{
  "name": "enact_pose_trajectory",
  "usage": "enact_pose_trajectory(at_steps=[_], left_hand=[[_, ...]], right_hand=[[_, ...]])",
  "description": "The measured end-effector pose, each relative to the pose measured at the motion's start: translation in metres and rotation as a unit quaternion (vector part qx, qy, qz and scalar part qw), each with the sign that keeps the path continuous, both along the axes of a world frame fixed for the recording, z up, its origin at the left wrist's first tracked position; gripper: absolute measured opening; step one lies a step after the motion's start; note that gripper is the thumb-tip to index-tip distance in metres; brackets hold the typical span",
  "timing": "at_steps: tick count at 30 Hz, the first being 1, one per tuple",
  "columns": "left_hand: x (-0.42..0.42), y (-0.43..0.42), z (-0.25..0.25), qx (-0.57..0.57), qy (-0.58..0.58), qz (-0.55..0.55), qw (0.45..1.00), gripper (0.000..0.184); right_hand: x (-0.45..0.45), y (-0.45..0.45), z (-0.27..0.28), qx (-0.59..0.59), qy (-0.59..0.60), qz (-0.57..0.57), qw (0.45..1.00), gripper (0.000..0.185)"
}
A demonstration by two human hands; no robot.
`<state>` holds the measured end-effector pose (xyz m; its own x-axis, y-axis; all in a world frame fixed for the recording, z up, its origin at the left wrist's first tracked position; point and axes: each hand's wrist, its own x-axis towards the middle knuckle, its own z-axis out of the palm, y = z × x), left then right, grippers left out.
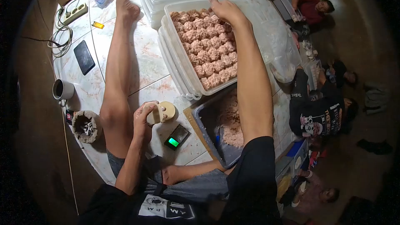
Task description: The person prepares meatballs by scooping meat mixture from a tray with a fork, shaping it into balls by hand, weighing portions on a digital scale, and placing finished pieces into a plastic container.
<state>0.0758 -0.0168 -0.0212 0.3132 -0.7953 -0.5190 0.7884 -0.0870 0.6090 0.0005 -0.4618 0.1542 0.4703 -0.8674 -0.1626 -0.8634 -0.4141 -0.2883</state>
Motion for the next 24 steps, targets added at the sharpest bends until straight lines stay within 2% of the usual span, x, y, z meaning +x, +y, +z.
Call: enact_pose_trajectory(at_steps=[3, 6, 9, 11, 13, 14, 16, 17, 18, 19, 21, 24], left_hand=[[-0.005, -0.002, 0.003, 0.002, -0.006, -0.007, 1.0, 0.031], [-0.009, -0.003, 0.003, 0.0, -0.013, -0.025, 1.0, 0.033], [-0.005, -0.003, -0.001, -0.001, -0.024, -0.026, 0.999, 0.036], [-0.007, -0.002, -0.002, -0.008, -0.029, -0.026, 0.999, 0.038], [-0.012, -0.006, -0.002, -0.025, -0.033, -0.034, 0.999, 0.041], [-0.015, -0.007, -0.001, -0.026, -0.035, -0.047, 0.998, 0.044], [-0.023, -0.008, 0.004, -0.053, -0.032, -0.105, 0.992, 0.046], [-0.028, -0.007, 0.006, -0.066, -0.031, -0.132, 0.988, 0.047], [-0.034, -0.008, 0.006, -0.072, -0.031, -0.159, 0.984, 0.051], [-0.042, -0.007, 0.006, -0.071, -0.033, -0.168, 0.983, 0.052], [-0.055, -0.006, 0.002, -0.067, -0.042, -0.189, 0.979, 0.054], [-0.057, -0.005, -0.005, -0.053, -0.07, -0.216, 0.972, 0.057]], right_hand=[[-0.007, -0.004, -0.021, -0.094, -0.06, 0.087, 0.99, 0.068], [-0.015, 0.051, 0.013, -0.18, 0.032, 0.174, 0.968, 0.054], [-0.05, 0.15, 0.051, -0.363, -0.195, 0.154, 0.898, 0.042], [-0.093, 0.215, 0.065, -0.328, -0.204, 0.081, 0.919, 0.03], [-0.145, 0.273, 0.054, -0.209, -0.113, -0.056, 0.97, 0.025], [-0.171, 0.297, 0.026, -0.143, -0.113, -0.107, 0.977, 0.028], [-0.234, 0.334, -0.057, 0.017, 0.074, -0.171, 0.982, 0.035], [-0.258, 0.346, -0.088, 0.117, 0.109, -0.174, 0.972, 0.039], [-0.269, 0.36, -0.112, 0.116, 0.102, -0.183, 0.971, 0.043], [-0.268, 0.369, -0.125, 0.125, 0.156, -0.232, 0.952, 0.04], [-0.287, 0.373, -0.169, 0.129, 0.119, -0.244, 0.954, 0.039], [-0.289, 0.377, -0.15, 0.119, 0.03, -0.223, 0.967, 0.03]])
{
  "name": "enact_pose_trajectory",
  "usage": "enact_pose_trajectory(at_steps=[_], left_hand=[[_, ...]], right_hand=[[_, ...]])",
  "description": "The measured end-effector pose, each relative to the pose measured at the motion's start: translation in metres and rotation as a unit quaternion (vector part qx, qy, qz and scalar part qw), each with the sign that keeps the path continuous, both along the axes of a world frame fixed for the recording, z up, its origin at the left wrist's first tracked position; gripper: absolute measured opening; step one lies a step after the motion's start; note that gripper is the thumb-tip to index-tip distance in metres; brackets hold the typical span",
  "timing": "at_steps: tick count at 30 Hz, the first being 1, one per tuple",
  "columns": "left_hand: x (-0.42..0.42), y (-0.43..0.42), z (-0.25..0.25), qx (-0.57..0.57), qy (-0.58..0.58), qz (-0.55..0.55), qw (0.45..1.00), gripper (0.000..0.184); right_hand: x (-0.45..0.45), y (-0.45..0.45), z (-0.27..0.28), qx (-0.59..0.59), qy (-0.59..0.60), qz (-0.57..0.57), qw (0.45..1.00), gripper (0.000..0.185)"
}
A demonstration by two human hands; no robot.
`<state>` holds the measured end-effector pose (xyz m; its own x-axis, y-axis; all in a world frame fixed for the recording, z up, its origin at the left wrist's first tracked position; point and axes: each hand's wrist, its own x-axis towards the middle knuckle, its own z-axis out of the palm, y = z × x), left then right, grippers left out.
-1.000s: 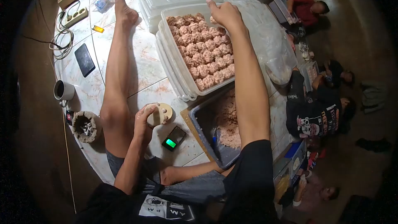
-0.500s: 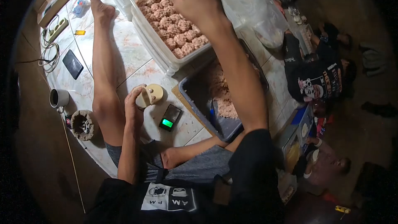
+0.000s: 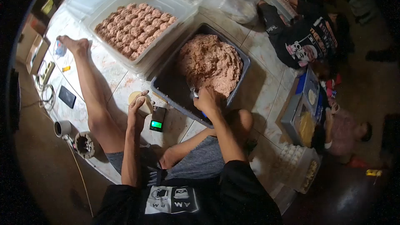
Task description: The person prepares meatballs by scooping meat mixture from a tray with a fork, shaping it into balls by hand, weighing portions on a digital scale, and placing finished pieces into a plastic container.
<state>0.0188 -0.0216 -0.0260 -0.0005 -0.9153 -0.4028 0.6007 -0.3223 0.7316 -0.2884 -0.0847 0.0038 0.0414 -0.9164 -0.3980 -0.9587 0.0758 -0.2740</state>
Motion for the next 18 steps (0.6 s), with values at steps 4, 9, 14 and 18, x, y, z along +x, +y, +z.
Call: enact_pose_trajectory(at_steps=[4, 9, 14, 18], left_hand=[[0.007, -0.005, 0.004, -0.008, -0.017, 0.006, 1.0, 0.059], [0.012, -0.01, -0.011, -0.015, 0.02, 0.025, 0.999, 0.058], [0.004, -0.005, -0.005, 0.003, 0.016, 0.027, 1.0, 0.051], [0.016, -0.001, -0.001, -0.009, 0.051, 0.032, 0.998, 0.05]], right_hand=[[-0.01, 0.022, 0.054, -0.208, -0.088, -0.08, 0.971, 0.017], [-0.017, 0.017, 0.085, -0.266, -0.038, -0.117, 0.956, 0.022], [0.021, -0.004, 0.042, -0.34, -0.002, -0.07, 0.938, 0.024], [0.0, 0.007, 0.061, -0.329, -0.11, -0.022, 0.938, 0.022]])
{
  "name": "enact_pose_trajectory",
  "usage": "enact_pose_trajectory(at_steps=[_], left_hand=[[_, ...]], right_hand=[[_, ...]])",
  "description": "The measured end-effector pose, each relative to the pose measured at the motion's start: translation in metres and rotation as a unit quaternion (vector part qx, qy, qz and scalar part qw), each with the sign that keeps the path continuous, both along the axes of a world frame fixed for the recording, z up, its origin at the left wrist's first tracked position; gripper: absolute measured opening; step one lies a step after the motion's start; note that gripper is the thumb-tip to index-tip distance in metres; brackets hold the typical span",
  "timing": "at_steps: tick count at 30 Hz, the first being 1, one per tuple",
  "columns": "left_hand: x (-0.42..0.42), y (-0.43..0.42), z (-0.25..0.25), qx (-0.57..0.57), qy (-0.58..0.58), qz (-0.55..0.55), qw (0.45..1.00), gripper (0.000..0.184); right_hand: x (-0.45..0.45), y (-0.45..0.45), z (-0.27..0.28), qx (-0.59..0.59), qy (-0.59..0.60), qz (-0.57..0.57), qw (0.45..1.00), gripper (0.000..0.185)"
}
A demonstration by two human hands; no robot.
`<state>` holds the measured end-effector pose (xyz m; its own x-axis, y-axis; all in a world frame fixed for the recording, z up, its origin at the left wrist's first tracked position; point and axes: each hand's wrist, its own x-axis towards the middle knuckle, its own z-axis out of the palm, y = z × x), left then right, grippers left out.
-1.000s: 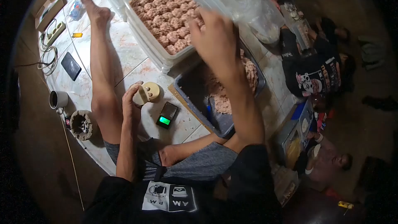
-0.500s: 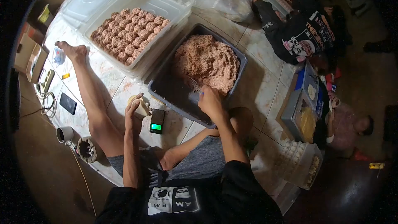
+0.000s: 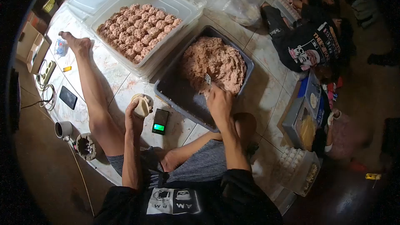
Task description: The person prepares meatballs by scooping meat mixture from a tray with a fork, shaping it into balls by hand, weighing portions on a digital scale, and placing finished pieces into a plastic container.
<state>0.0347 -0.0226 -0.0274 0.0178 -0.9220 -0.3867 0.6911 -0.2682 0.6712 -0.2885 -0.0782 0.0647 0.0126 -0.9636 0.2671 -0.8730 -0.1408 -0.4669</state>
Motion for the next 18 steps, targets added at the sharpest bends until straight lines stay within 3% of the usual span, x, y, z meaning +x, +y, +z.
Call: enact_pose_trajectory(at_steps=[4, 6, 15, 18], left_hand=[[-0.002, -0.005, 0.003, 0.025, 0.096, 0.006, 0.995, 0.049], [-0.006, -0.003, 0.0, 0.049, 0.134, 0.014, 0.99, 0.05], [0.001, 0.0, 0.003, 0.012, 0.128, 0.031, 0.991, 0.049], [0.001, -0.003, 0.002, 0.012, 0.136, 0.047, 0.99, 0.049]], right_hand=[[0.0, -0.009, 0.004, 0.032, 0.062, -0.057, 0.996, 0.02], [0.024, -0.024, -0.017, -0.013, 0.084, -0.054, 0.995, 0.016], [0.026, -0.006, 0.019, 0.017, 0.07, -0.05, 0.996, 0.018], [0.044, -0.004, 0.045, 0.077, -0.065, -0.033, 0.994, 0.021]])
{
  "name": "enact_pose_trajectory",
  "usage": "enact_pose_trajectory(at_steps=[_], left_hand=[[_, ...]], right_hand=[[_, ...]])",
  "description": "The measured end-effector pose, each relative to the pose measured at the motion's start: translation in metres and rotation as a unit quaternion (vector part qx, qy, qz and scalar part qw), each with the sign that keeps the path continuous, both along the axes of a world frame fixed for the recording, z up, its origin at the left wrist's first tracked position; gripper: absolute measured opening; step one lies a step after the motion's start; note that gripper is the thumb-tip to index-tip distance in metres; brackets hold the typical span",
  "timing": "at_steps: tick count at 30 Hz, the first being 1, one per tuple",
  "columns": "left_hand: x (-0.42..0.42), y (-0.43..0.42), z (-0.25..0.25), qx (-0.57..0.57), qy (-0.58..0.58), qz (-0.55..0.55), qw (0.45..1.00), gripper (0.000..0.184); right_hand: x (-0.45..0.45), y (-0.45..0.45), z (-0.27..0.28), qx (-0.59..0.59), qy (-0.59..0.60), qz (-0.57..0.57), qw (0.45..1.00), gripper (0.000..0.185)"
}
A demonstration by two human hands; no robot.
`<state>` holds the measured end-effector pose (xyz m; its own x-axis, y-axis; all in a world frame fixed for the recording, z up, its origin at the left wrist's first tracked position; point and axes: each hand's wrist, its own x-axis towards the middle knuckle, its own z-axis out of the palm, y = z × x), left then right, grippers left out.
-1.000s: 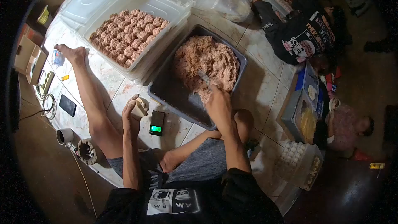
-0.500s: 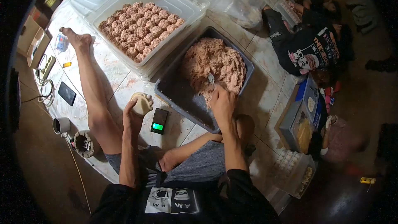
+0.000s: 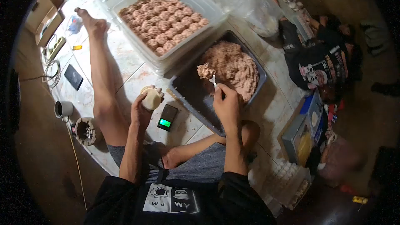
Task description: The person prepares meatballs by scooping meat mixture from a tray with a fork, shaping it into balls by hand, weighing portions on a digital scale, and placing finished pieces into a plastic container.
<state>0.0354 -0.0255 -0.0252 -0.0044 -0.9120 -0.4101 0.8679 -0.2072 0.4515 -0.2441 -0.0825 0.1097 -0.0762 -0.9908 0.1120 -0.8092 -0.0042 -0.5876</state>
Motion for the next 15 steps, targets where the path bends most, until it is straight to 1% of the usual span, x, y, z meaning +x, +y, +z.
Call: enact_pose_trajectory(at_steps=[1, 2, 5, 6, 7, 9, 10, 11, 13, 14, 15], left_hand=[[-0.001, 0.004, -0.005, 0.004, 0.01, 0.006, 1.0, 0.049], [0.0, 0.005, -0.011, -0.006, -0.007, 0.004, 1.0, 0.051], [-0.006, 0.004, 0.005, 0.004, 0.021, 0.02, 1.0, 0.055], [-0.009, 0.006, 0.002, -0.007, 0.02, 0.017, 1.0, 0.059], [-0.014, 0.005, 0.007, 0.002, 0.007, 0.011, 1.0, 0.065], [-0.021, 0.006, 0.016, 0.004, 0.036, -0.013, 0.999, 0.072], [-0.022, 0.009, 0.014, 0.01, 0.067, -0.029, 0.997, 0.078], [-0.023, 0.012, 0.0, -0.042, 0.087, -0.053, 0.994, 0.076], [-0.027, 0.017, 0.005, -0.006, 0.077, -0.059, 0.995, 0.072], [-0.026, 0.016, -0.01, -0.025, 0.06, -0.072, 0.995, 0.056], [-0.024, 0.015, -0.008, -0.028, 0.047, -0.047, 0.997, 0.049]], right_hand=[[0.008, 0.008, 0.014, 0.031, -0.06, 0.002, 0.998, 0.022], [0.013, 0.013, 0.023, 0.065, -0.093, 0.028, 0.993, 0.022], [0.034, 0.036, 0.034, 0.081, -0.13, 0.072, 0.986, 0.021], [0.043, 0.043, 0.035, 0.103, -0.147, 0.079, 0.981, 0.02], [0.055, 0.049, 0.037, 0.119, -0.146, 0.086, 0.978, 0.019], [0.077, 0.06, 0.03, 0.127, -0.113, 0.109, 0.98, 0.019], [0.082, 0.063, 0.012, 0.118, -0.081, 0.13, 0.981, 0.018], [0.087, 0.067, -0.003, 0.138, -0.086, 0.145, 0.976, 0.018], [0.098, 0.07, -0.031, 0.068, -0.075, 0.171, 0.98, 0.018], [0.096, 0.071, -0.035, 0.076, -0.057, 0.175, 0.98, 0.019], [0.094, 0.069, -0.034, 0.084, -0.039, 0.181, 0.979, 0.019]])
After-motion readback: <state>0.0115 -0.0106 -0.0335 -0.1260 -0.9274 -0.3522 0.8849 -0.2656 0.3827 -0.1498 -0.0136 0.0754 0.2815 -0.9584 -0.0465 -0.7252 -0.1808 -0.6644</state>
